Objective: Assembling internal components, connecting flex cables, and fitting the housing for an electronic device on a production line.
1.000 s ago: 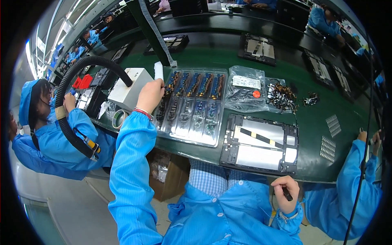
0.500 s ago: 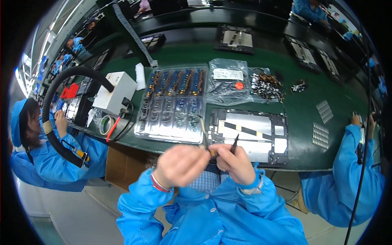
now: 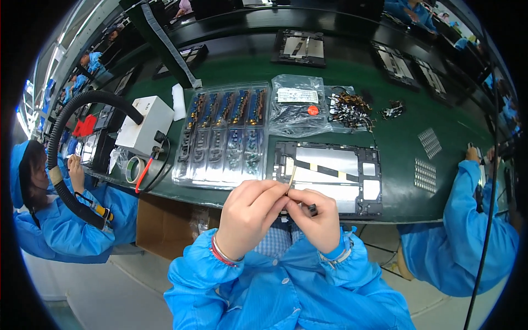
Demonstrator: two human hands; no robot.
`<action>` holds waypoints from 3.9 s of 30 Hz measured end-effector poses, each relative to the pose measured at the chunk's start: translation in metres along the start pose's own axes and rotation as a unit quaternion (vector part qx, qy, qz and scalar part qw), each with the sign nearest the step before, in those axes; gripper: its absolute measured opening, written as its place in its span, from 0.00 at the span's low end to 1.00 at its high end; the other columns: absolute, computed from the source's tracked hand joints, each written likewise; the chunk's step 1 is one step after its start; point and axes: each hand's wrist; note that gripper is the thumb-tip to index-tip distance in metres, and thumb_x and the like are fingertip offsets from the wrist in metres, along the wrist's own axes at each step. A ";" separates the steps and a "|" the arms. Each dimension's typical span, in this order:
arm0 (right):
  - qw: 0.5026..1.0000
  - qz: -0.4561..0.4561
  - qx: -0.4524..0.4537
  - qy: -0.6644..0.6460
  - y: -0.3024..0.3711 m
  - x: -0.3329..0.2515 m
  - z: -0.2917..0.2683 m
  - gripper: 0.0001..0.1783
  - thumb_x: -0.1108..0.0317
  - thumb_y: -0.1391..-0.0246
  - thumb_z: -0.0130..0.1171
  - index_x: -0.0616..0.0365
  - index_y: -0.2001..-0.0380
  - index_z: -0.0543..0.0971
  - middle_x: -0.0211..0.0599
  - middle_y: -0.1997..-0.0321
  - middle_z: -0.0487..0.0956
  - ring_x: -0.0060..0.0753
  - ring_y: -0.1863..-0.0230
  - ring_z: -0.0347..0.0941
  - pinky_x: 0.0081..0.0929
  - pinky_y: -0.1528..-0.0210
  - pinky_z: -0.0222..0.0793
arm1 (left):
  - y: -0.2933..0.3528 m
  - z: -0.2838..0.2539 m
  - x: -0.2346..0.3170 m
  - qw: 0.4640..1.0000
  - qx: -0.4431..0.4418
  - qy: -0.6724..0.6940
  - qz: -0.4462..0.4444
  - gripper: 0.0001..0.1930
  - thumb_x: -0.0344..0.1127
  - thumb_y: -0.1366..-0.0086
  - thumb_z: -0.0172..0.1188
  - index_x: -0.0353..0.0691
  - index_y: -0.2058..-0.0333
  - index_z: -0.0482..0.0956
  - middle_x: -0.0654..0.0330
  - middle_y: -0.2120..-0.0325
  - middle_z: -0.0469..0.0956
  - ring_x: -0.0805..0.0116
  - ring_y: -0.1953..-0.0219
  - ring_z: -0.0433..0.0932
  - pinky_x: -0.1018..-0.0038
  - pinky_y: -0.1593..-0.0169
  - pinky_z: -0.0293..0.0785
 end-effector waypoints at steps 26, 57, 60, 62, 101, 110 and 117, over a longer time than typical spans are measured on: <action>0.960 0.055 -0.276 -0.004 0.021 0.026 0.043 0.12 0.78 0.56 0.57 0.60 0.64 0.79 0.33 0.77 0.76 0.13 0.81 0.66 0.11 0.81 0.56 | 0.236 -0.077 -0.123 0.726 0.098 -0.428 -0.529 0.08 0.35 0.44 0.55 0.38 0.71 0.79 0.49 0.75 0.77 0.52 0.71 0.76 0.62 0.68 0.72; 0.996 -0.031 -0.031 -0.075 0.014 0.010 0.013 0.09 0.79 0.57 0.60 0.62 0.68 0.80 0.34 0.72 0.78 0.13 0.81 0.64 0.11 0.81 0.54 | 0.038 0.000 0.009 0.959 0.112 0.183 -0.185 0.14 0.18 0.54 0.62 0.33 0.65 0.77 0.50 0.66 0.77 0.60 0.65 0.78 0.75 0.64 0.76; 0.993 -0.088 0.002 -0.076 0.015 0.010 0.020 0.09 0.78 0.57 0.61 0.61 0.68 0.80 0.35 0.71 0.78 0.14 0.80 0.65 0.11 0.81 0.56 | 0.038 0.009 0.009 0.965 0.168 0.149 -0.138 0.12 0.18 0.55 0.63 0.33 0.69 0.77 0.51 0.69 0.77 0.61 0.67 0.78 0.75 0.66 0.76; 0.991 -0.127 0.022 -0.031 0.015 0.011 0.021 0.10 0.78 0.58 0.62 0.60 0.68 0.80 0.36 0.71 0.79 0.17 0.79 0.67 0.13 0.81 0.57 | 0.036 0.013 0.010 0.964 0.202 0.114 -0.128 0.10 0.18 0.56 0.63 0.32 0.71 0.77 0.51 0.71 0.78 0.61 0.69 0.79 0.75 0.66 0.76; 0.759 -0.323 -0.103 0.555 -0.099 0.048 -0.109 0.10 0.70 0.66 0.62 0.53 0.74 0.78 0.26 0.79 0.74 0.30 0.83 0.66 0.26 0.81 0.60 | -0.085 0.072 -0.070 0.959 -0.254 0.070 0.101 0.30 0.21 0.50 0.50 0.33 0.45 0.57 0.51 0.59 0.74 0.54 0.58 0.73 0.65 0.54 0.66; 0.771 -0.251 -0.129 0.571 -0.089 0.035 -0.117 0.09 0.71 0.58 0.60 0.54 0.69 0.79 0.30 0.72 0.74 0.31 0.79 0.69 0.25 0.78 0.63 | -0.082 0.101 -0.076 0.932 -0.328 0.075 0.134 0.37 0.24 0.49 0.49 0.33 0.40 0.44 0.55 0.51 0.70 0.57 0.48 0.67 0.54 0.44 0.57; 0.852 -0.043 0.052 0.520 -0.057 0.036 -0.161 0.13 0.74 0.56 0.59 0.55 0.63 0.78 0.36 0.69 0.73 0.38 0.72 0.73 0.28 0.71 0.69 | -0.082 0.094 -0.071 0.919 -0.365 0.020 0.148 0.35 0.29 0.49 0.47 0.37 0.41 0.50 0.56 0.47 0.65 0.58 0.43 0.62 0.48 0.42 0.50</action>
Point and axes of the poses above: each hand's wrist, its own y-axis away from the middle knuckle, its own z-axis out of the palm, x = y × z
